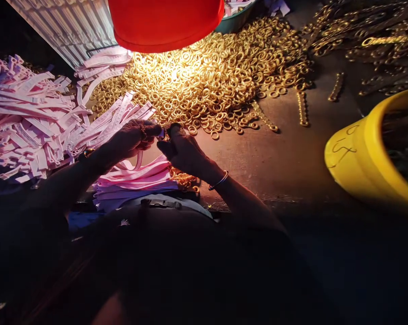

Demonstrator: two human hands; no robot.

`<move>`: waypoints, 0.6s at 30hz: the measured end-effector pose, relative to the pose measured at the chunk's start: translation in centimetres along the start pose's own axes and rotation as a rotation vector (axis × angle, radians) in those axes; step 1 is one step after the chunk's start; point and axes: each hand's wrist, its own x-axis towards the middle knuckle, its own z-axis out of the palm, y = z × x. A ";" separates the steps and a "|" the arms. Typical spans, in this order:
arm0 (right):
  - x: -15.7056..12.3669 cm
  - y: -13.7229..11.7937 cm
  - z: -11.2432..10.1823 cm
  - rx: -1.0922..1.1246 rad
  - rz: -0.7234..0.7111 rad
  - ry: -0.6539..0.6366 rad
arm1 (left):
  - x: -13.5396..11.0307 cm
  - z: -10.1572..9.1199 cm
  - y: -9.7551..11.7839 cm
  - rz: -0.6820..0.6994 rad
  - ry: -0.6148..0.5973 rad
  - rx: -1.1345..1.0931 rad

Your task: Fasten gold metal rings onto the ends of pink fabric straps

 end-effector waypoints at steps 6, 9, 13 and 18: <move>-5.7 -1.0 0.7 -0.389 -0.093 -0.078 | -2.9 -0.5 -2.6 -0.144 -0.013 0.099; -7.1 -0.2 1.2 -0.410 -0.066 -0.095 | -3.8 -0.7 -4.3 -0.146 -0.090 0.163; -7.3 -0.1 1.4 -0.280 0.010 -0.082 | -4.5 -0.9 -5.6 -0.035 -0.140 0.174; -5.8 -0.5 1.3 -0.165 -0.008 -0.201 | -3.7 -1.5 -6.6 0.061 -0.197 0.127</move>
